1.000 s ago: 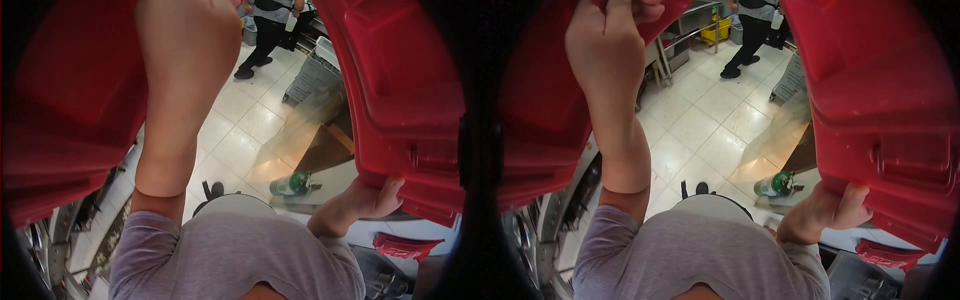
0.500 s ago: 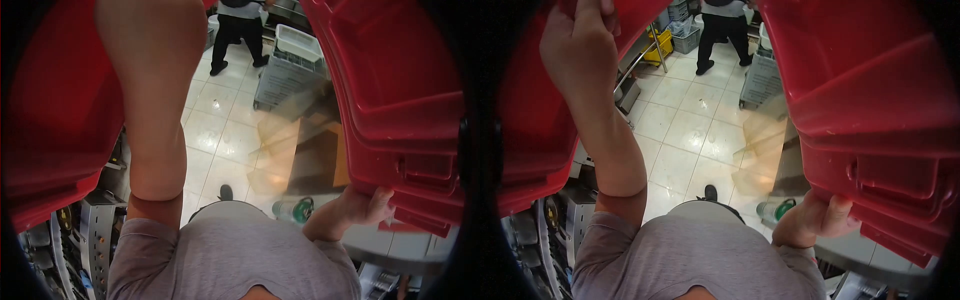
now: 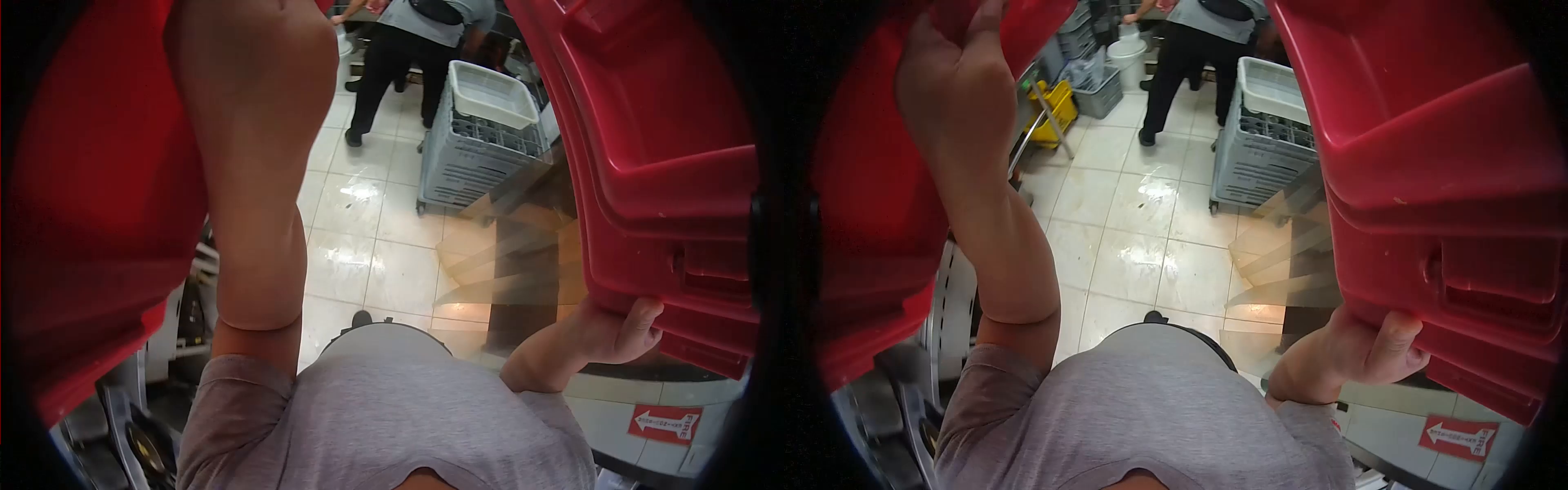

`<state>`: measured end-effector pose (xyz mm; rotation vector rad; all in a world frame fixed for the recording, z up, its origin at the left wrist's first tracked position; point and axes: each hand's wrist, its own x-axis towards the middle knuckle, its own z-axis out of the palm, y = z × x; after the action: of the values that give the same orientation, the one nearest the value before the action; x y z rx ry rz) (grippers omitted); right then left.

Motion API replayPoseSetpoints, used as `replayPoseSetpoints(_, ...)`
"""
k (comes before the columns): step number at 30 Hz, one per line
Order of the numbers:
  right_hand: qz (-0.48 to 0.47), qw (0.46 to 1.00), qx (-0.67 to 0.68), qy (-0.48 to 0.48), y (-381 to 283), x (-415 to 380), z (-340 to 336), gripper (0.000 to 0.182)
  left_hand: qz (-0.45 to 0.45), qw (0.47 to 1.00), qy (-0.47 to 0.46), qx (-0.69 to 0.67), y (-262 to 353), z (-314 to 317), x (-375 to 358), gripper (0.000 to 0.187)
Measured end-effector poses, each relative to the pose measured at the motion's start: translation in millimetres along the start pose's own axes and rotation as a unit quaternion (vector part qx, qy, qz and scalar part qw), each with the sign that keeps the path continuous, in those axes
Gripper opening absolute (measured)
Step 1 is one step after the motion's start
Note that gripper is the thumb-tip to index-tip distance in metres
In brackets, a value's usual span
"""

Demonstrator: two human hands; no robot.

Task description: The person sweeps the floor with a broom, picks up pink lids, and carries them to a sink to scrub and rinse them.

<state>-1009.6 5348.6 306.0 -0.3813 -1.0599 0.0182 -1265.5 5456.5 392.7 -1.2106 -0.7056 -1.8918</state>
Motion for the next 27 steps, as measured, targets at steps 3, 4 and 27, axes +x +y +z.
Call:
replayPoseSetpoints(3, 0.024, 0.999, -0.032, 0.004, 27, -2, 9, 0.061, -0.095, 0.98, -0.158, 0.081, -21, 24, -6, 0.018)
replayPoseSetpoints(4, 0.021, 0.999, -0.041, 0.016, 37, -2, 14, 0.061, -0.179, 0.966, -0.18, -0.055, -20, 35, -6, 0.019)
replayPoseSetpoints(27, 0.025, 0.999, 0.007, 0.045, 319, 42, 139, 0.064, -0.287, 0.918, -0.219, -0.166, -218, 247, -86, 0.025)
